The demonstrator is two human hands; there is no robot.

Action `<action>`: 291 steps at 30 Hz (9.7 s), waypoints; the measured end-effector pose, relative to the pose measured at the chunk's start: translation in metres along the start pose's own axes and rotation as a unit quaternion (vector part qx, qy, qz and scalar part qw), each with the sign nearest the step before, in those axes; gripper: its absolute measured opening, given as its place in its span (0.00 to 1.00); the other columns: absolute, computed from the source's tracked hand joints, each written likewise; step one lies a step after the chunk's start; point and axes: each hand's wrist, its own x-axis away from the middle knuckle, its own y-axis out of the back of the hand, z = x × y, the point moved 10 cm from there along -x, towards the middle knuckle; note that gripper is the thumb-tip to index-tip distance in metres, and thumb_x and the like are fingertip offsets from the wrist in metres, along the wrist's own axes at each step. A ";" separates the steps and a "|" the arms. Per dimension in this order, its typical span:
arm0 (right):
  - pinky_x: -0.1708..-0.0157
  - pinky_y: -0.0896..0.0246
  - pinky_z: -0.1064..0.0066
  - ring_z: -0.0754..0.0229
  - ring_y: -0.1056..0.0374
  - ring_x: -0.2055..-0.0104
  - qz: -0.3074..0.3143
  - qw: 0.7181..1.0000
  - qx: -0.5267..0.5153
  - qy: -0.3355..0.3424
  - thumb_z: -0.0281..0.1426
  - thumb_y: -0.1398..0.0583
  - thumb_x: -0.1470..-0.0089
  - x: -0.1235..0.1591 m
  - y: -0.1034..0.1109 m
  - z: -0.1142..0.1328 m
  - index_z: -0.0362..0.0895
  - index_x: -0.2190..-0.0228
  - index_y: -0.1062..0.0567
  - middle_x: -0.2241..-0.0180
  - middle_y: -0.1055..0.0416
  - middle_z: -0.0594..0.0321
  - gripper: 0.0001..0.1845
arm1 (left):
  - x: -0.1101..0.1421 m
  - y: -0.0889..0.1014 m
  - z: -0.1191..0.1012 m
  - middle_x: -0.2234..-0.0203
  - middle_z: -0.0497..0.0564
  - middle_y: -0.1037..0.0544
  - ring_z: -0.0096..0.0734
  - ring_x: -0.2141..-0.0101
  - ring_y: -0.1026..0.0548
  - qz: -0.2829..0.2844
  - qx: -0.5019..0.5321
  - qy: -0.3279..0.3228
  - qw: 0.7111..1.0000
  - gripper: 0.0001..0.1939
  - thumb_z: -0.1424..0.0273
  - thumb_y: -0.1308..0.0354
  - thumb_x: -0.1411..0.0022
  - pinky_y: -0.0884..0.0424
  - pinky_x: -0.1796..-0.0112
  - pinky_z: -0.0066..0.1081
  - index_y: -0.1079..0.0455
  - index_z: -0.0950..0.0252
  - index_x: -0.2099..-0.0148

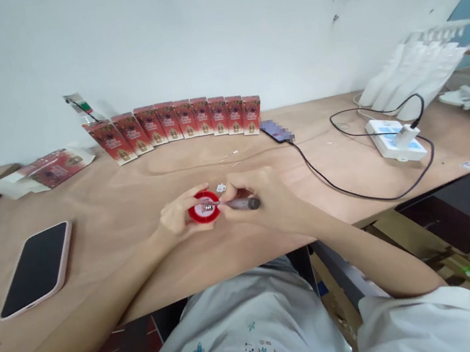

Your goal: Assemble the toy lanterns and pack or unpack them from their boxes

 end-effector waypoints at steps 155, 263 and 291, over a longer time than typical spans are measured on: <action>0.71 0.41 0.73 0.66 0.35 0.71 0.019 0.987 0.056 0.149 0.49 0.42 0.47 -0.058 -0.037 0.026 0.43 0.71 0.29 0.74 0.31 0.66 0.21 | 0.001 0.004 0.033 0.71 0.51 0.30 0.30 0.69 0.29 -0.073 0.094 0.215 0.969 0.20 0.55 0.60 0.33 0.31 0.69 0.31 0.36 0.63 0.63; 0.66 0.37 0.70 0.62 0.31 0.67 -0.010 1.000 0.020 0.002 0.31 0.40 0.49 -0.036 -0.041 -0.028 0.46 0.73 0.21 0.69 0.27 0.62 0.06 | 0.003 0.002 0.032 0.66 0.54 0.28 0.31 0.66 0.29 -0.058 0.091 0.237 0.965 0.18 0.55 0.57 0.34 0.32 0.66 0.31 0.37 0.65 0.59; 0.71 0.43 0.71 0.64 0.35 0.72 0.008 0.993 0.119 0.012 0.31 0.43 0.45 -0.041 -0.043 -0.022 0.44 0.73 0.25 0.71 0.29 0.62 0.08 | 0.000 0.000 0.030 0.68 0.52 0.27 0.31 0.67 0.29 -0.065 0.089 0.233 0.966 0.20 0.54 0.59 0.34 0.33 0.64 0.32 0.36 0.64 0.61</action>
